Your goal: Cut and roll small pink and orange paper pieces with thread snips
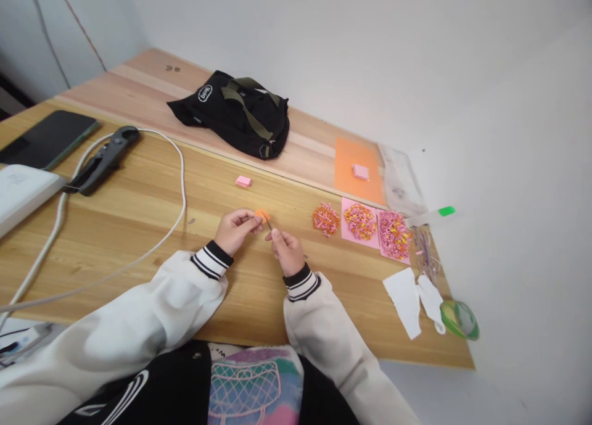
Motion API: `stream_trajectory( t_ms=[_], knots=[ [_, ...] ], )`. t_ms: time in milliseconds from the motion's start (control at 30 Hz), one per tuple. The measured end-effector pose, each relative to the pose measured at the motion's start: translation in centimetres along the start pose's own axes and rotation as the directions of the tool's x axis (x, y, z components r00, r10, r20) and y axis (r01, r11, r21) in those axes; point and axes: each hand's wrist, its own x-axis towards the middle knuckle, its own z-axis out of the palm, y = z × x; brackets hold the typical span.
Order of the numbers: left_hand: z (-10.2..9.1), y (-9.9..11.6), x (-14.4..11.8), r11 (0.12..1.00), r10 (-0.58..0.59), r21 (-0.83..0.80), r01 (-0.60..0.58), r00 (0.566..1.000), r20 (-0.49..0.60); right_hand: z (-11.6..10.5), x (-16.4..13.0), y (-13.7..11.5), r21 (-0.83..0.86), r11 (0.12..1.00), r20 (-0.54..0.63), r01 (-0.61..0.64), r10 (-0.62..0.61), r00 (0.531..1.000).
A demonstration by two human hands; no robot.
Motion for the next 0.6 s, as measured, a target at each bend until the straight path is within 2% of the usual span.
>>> stream_trajectory(
  t_ms=[600],
  knots=[
    [-0.28,-0.53,0.18,1.000,-0.002,-0.003,0.002,1.000,0.031,-0.19,0.10,0.19,-0.018,1.000,0.002,0.010,-0.010,1.000]
  ],
)
